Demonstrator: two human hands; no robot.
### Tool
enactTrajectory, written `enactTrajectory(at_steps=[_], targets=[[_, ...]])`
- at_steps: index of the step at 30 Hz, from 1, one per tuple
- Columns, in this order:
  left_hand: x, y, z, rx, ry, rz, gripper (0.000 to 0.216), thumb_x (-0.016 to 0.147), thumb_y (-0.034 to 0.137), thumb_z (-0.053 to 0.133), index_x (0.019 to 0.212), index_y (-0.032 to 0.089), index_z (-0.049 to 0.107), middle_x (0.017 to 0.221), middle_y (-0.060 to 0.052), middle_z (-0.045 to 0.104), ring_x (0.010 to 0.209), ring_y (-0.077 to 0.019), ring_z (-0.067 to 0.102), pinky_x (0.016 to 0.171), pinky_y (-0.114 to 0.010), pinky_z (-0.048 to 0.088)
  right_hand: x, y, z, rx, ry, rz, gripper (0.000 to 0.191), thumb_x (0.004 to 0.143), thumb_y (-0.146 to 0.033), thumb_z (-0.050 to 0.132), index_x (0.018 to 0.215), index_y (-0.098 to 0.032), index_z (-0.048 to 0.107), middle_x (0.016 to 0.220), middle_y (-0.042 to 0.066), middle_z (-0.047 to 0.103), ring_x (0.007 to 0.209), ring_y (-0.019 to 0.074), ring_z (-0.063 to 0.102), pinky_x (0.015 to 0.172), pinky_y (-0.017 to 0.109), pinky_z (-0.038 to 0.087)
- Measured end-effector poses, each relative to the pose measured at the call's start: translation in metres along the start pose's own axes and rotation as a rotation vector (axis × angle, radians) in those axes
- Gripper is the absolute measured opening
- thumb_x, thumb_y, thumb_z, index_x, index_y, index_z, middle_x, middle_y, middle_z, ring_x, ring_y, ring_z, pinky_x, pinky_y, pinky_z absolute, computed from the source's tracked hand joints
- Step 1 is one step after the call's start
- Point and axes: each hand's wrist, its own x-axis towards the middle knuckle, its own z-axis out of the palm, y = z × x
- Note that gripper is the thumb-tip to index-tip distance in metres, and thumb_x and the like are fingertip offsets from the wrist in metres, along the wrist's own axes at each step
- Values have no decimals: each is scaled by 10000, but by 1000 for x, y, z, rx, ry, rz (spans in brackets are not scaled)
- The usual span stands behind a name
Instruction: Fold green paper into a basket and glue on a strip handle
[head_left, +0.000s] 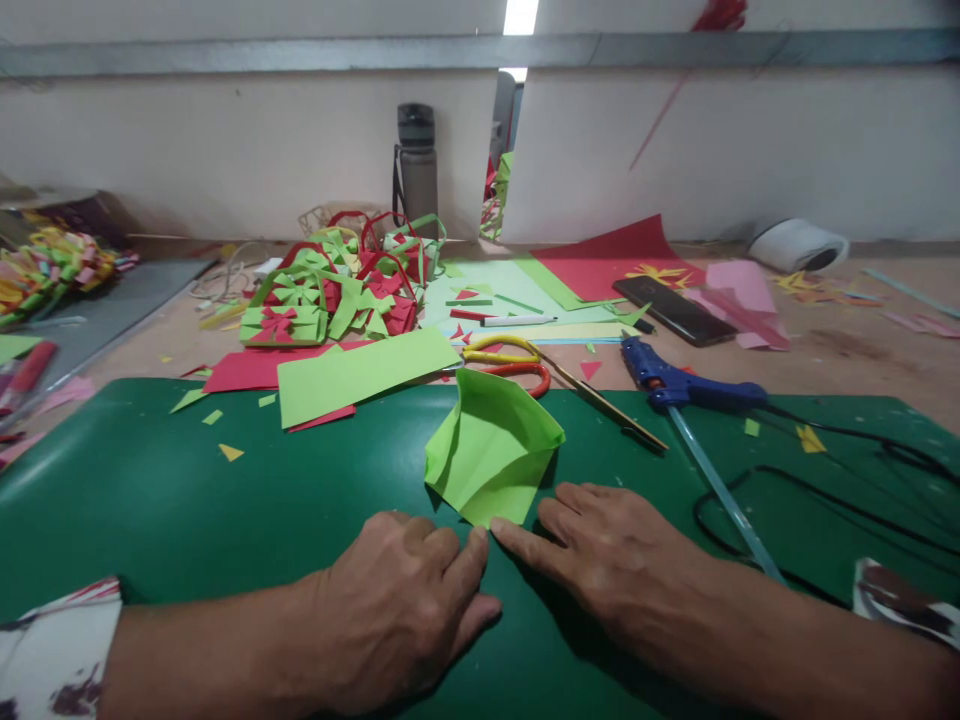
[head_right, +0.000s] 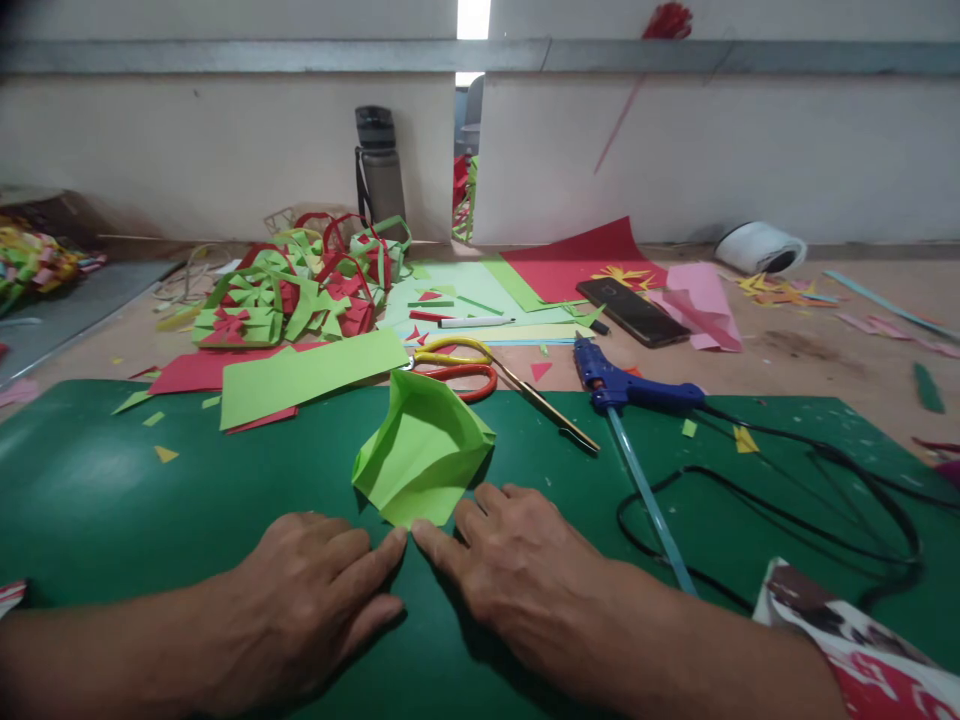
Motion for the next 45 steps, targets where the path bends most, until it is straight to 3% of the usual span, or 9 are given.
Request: enactTrajectory(at_steps=[8, 14, 22, 25, 29, 35, 45], targets=[[1, -1, 2, 12, 28, -1, 281, 940, 318, 367, 1090, 105, 472, 649, -24, 611, 491, -186, 560, 422, -303, 415, -6, 9, 1, -51, -40, -52, 472, 746, -155, 555, 1206, -166, 450, 778, 30, 585, 670, 184, 487, 568, 307, 278], [0, -1, 0, 25, 29, 12, 299, 942, 325, 364, 1103, 95, 464, 657, -32, 613, 501, -189, 566, 430, -298, 424, -12, 16, 1, -7, -53, -52, 463, 741, -151, 541, 1196, -176, 460, 808, 33, 603, 674, 190, 492, 589, 321, 305], [5, 2, -8, 0, -183, -63, 410, 937, 403, 333, 1231, 121, 381, 723, -46, 631, 542, -190, 588, 474, -291, 448, -13, 17, 1, 28, -55, -64, 456, 739, -148, 533, 1189, -183, 466, 796, 29, 589, 661, 186, 482, 582, 319, 302], [7, 1, -8, -13, -204, -75, 397, 939, 398, 319, 1219, 126, 389, 733, -50, 636, 558, -199, 598, 479, -298, 453, -12, 14, -4, 21, -48, -35, 375, 767, -146, 520, 1139, -184, 497, 779, 31, 585, 652, 177, 475, 593, 310, 309], [8, 1, -9, -42, -227, -72, 371, 939, 383, 325, 1202, 132, 399, 748, -44, 638, 567, -203, 602, 480, -310, 463, -6, 7, -3, 12, 11, 9, 451, 764, -93, 502, 1206, -175, 458, 796, 25, 585, 664, 169, 495, 611, 303, 328], [9, 2, -9, -40, -240, -82, 389, 940, 387, 319, 1210, 116, 388, 746, -43, 638, 564, -218, 603, 478, -351, 484, 4, 5, 11, -21, -6, 33, 500, 734, -111, 556, 1217, -165, 438, 811, 26, 609, 676, 190, 539, 613, 318, 336], [9, 4, -6, 2, -187, -61, 339, 936, 365, 336, 1133, 113, 448, 736, -40, 639, 553, -226, 602, 454, -374, 487, 4, 2, 6, -40, -2, 39, 409, 742, -110, 548, 1139, -172, 475, 806, 28, 610, 682, 186, 539, 606, 314, 315]])
